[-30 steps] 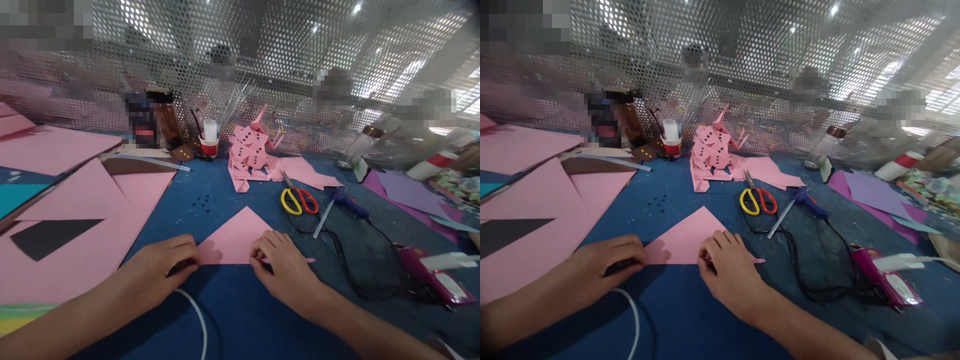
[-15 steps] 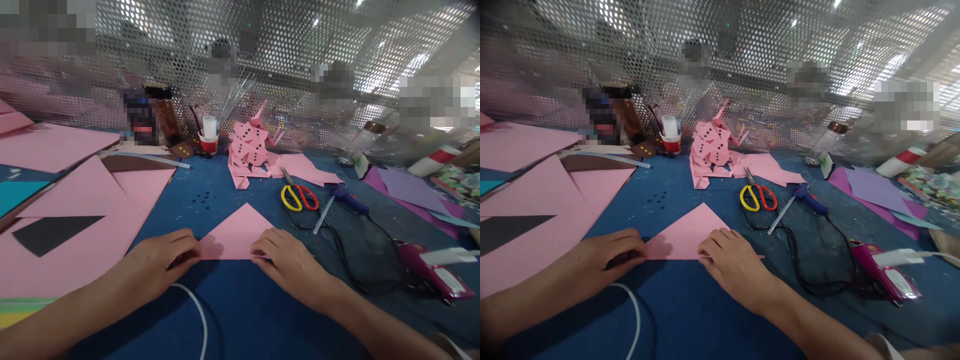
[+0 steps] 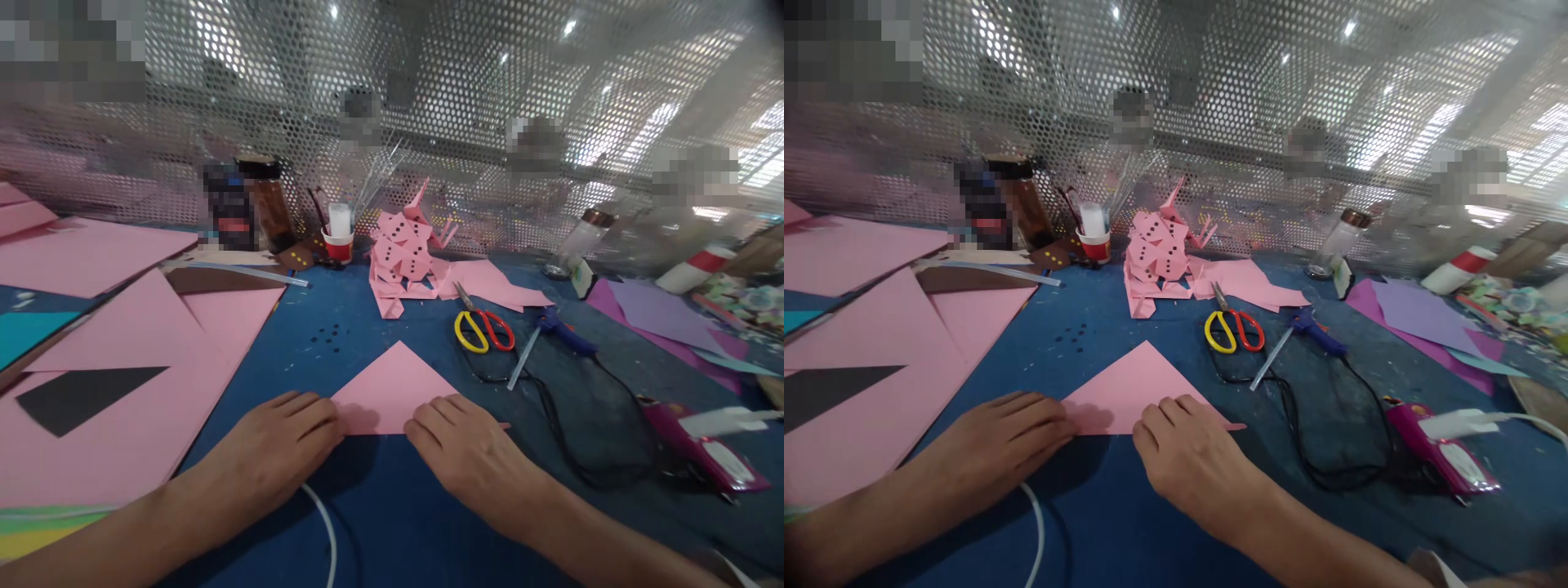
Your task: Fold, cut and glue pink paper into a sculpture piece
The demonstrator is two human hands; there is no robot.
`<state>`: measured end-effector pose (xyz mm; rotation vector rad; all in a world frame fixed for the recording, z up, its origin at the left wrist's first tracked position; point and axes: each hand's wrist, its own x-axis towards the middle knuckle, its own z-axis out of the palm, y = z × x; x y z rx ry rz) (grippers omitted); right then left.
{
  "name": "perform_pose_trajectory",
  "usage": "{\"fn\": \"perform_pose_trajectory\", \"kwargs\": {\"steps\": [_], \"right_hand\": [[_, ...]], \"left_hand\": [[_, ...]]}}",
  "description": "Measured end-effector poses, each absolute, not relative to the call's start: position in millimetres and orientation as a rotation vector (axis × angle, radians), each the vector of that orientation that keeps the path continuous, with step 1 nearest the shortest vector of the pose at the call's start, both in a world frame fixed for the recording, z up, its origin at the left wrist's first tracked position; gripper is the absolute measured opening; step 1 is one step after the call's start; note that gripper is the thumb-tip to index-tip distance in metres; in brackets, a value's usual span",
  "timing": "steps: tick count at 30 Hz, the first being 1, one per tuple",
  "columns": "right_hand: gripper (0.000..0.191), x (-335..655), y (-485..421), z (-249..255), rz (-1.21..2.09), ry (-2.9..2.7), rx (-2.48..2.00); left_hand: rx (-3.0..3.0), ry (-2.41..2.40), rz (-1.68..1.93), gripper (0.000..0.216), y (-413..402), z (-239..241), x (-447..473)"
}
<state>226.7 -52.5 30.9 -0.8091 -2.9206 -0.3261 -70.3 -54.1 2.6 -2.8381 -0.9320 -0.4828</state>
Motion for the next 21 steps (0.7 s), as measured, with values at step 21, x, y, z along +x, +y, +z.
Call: {"fn": "perform_pose_trajectory", "kwargs": {"steps": [21], "right_hand": [[0.01,220,-49,19,-0.364,-2.827,-0.868]], "left_hand": [[-2.757,-0.865,-0.459,0.023,-53,8,-59]]}}
